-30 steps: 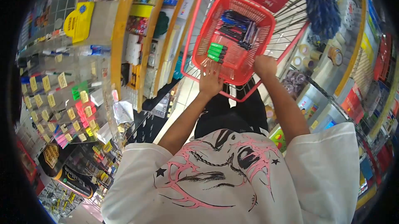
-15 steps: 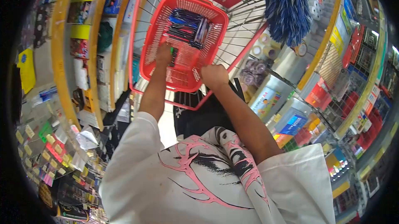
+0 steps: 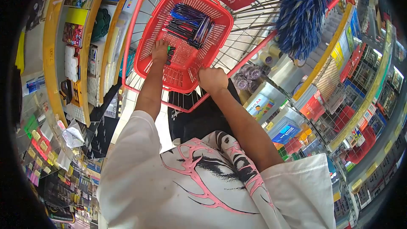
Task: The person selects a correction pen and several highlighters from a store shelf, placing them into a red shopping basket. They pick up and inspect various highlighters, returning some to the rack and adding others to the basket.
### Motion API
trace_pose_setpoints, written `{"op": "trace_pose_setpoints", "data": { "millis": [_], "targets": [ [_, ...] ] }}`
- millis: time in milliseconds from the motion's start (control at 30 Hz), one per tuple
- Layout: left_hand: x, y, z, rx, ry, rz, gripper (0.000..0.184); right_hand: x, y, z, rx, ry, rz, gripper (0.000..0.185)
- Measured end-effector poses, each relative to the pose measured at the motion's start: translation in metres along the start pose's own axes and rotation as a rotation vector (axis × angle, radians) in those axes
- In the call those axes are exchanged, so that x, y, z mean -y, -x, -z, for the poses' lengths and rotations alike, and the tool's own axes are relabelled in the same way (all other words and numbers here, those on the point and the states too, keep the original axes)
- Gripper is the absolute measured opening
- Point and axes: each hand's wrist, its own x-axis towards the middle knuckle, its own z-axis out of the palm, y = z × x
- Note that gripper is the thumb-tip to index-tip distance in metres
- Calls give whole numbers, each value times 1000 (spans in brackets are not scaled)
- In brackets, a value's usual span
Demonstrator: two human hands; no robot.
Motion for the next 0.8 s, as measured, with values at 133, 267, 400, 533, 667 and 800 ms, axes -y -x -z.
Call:
{"op": "trace_pose_setpoints", "data": {
  "millis": [133,267,400,533,667,800],
  "targets": [
    [3,10,15,72,80,-14,36,0,-1,-1,-39,-15,-8,26],
    [18,3,-22,-30,134,45,38,0,-1,-2,-59,-3,-19,27],
    [11,8,-5,-11,172,101,44,3,0,3,-66,4,-38,29],
    [-8,14,6,24,170,220,48,6,2,6,-88,24,-44,31],
    [-7,5,-28,-51,144,201,34,6,3,3,-128,44,-35,32],
    [-20,14,-16,69,544,267,27,6,5,2,-189,34,14,33]
  ]
}}
